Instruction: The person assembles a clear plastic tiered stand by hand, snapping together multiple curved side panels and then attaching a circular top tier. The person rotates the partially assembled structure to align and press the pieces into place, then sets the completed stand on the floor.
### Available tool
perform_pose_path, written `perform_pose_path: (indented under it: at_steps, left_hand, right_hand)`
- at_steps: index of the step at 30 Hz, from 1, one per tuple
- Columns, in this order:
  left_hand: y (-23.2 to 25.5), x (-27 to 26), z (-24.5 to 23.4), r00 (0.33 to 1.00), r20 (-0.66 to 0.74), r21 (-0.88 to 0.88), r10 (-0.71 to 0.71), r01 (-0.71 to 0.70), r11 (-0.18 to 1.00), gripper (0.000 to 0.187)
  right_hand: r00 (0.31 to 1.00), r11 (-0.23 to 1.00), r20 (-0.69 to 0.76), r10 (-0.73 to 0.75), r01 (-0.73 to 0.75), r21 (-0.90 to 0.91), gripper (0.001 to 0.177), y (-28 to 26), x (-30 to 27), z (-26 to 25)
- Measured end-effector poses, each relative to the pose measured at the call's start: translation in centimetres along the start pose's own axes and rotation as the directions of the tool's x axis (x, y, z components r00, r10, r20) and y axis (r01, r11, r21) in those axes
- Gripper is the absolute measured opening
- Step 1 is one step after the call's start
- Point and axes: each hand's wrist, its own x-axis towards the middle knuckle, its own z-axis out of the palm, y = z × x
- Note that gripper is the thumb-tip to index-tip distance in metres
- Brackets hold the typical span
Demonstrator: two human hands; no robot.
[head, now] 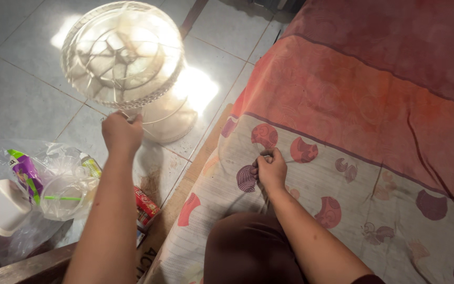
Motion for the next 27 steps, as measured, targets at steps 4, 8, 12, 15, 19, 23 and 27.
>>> perform_pose_path:
  at_steps: [4, 8, 12, 15, 19, 23, 27]
  left_hand:
    - [0.1, 2.3, -0.2, 0.997, 0.077, 0.012, 0.007, -0.008, 1.000, 0.028]
    - [0.8, 4.1, 0.1, 0.992, 0.102, 0.021, 0.068, -0.071, 0.997, 0.027]
    - [0.2, 4.9, 0.1, 0.988, 0.117, 0.003, 0.101, -0.102, 0.995, 0.027]
    - [0.1, 4.5, 0.5, 0.992, 0.101, 0.004, 0.076, -0.077, 0.997, 0.026]
    - [1.3, 2.3, 1.8, 0.996, -0.045, 0.068, 0.081, -0.078, 0.995, 0.023]
    - [2.9, -1.1, 3.2, 0.985, -0.169, -0.004, -0.016, 0.016, 1.000, 0.027]
    - [4.2, -4.4, 4.7, 0.955, -0.268, -0.292, -0.130, 0.048, 0.955, 0.032]
  right_hand:
    - [1.000, 0.999, -0.025, 0.006, -0.007, -0.039, 0.010, 0.0, 0.1, 0.1]
    - [0.999, 0.997, -0.043, 0.021, -0.024, -0.072, 0.009, -0.3, 0.1, 0.2]
    - [0.998, 0.996, -0.060, 0.017, -0.022, -0.086, 0.009, -0.1, 0.1, 0.4]
    - [0.997, 0.996, -0.072, 0.020, -0.027, -0.087, 0.009, 0.0, 0.1, 0.4]
    - [0.998, 0.997, -0.066, 0.022, -0.027, -0.073, 0.008, -0.1, 0.4, 0.4]
    - [0.997, 0.996, -0.082, 0.003, -0.010, -0.088, 0.006, 0.4, 0.5, 0.3]
    - [0.996, 0.996, -0.081, -0.024, 0.017, -0.090, 0.006, 0.8, 0.7, 0.4]
